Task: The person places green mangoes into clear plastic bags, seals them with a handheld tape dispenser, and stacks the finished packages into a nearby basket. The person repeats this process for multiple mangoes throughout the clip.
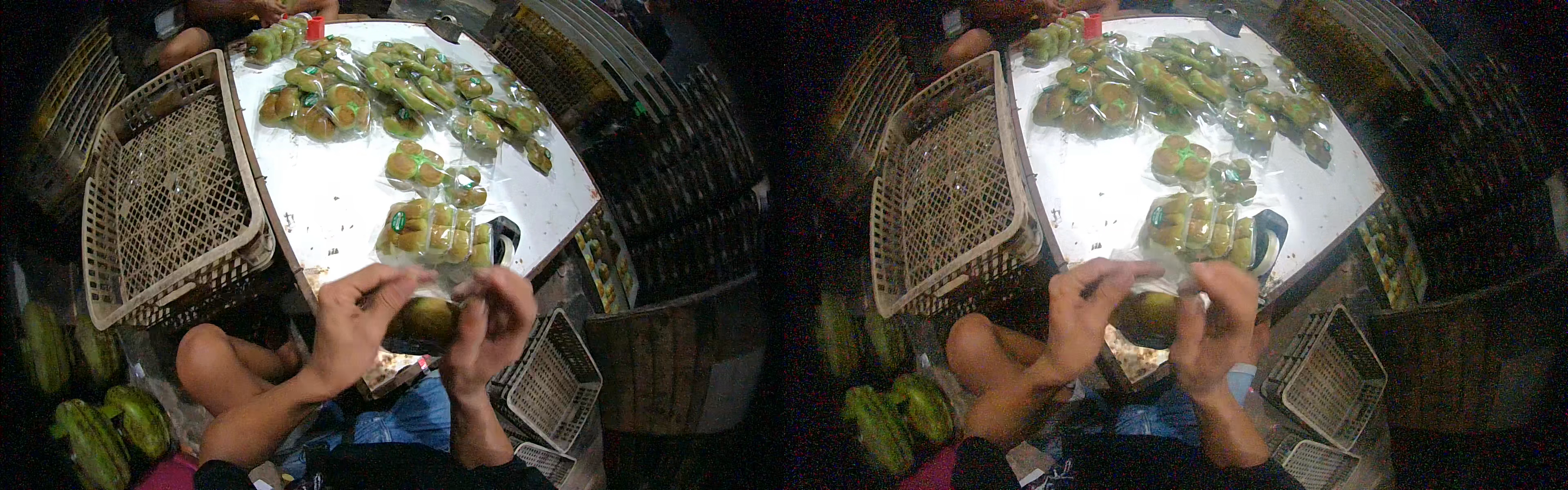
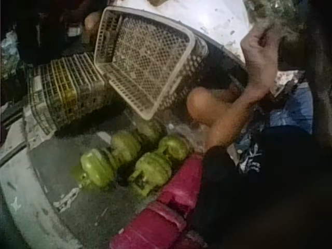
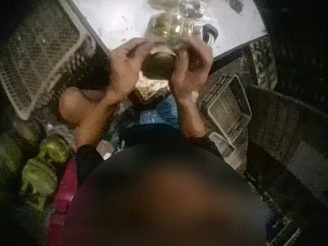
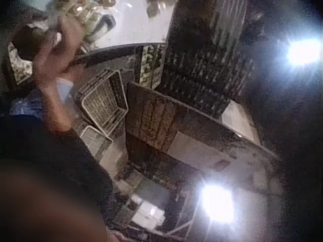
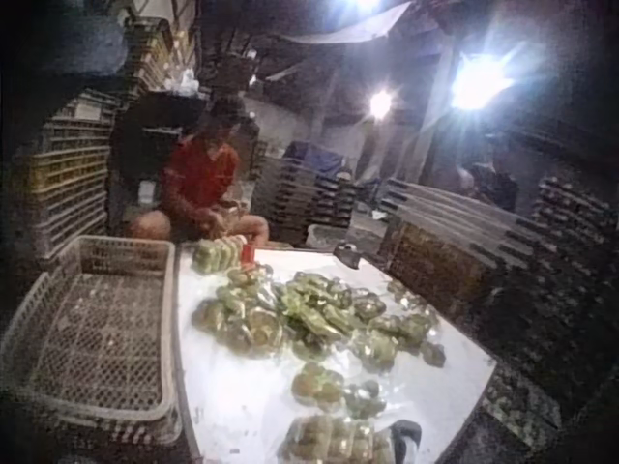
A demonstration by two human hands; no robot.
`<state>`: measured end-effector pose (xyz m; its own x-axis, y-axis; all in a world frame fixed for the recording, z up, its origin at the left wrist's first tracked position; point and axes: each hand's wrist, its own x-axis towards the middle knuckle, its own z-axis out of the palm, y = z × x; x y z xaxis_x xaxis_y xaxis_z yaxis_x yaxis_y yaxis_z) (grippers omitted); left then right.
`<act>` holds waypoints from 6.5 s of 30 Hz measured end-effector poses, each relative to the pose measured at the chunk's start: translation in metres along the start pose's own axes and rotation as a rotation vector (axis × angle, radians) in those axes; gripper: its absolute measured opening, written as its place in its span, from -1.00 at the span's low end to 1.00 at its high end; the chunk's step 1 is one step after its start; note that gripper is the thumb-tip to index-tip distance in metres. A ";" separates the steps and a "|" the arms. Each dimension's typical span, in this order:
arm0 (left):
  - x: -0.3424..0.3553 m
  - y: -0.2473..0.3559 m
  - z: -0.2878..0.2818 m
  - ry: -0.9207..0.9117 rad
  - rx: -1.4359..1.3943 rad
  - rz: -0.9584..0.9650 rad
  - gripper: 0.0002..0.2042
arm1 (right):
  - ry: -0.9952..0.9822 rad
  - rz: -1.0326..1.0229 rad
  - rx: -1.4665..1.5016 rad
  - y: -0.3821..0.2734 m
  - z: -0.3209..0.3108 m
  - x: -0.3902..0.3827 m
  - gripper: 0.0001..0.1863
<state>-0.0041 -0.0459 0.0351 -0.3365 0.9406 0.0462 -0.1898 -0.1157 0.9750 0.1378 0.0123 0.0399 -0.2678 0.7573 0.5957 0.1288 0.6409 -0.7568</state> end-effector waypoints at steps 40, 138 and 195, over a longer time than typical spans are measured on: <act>0.030 -0.028 0.003 0.231 0.052 0.146 -0.76 | 0.133 0.739 0.635 0.022 0.039 0.001 -0.90; 0.063 -0.030 0.020 0.212 0.446 0.390 -0.75 | -0.099 0.283 0.209 0.055 -0.022 0.020 -0.88; 0.004 0.007 0.003 0.255 0.269 1.084 -0.43 | 0.077 0.381 0.839 -0.016 -0.001 -0.005 -0.79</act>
<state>-0.0038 -0.0415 0.0434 -0.3859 0.2924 0.8750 0.5072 -0.7250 0.4659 0.1381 -0.0019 0.0492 -0.2817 0.9237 0.2597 -0.5468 0.0678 -0.8345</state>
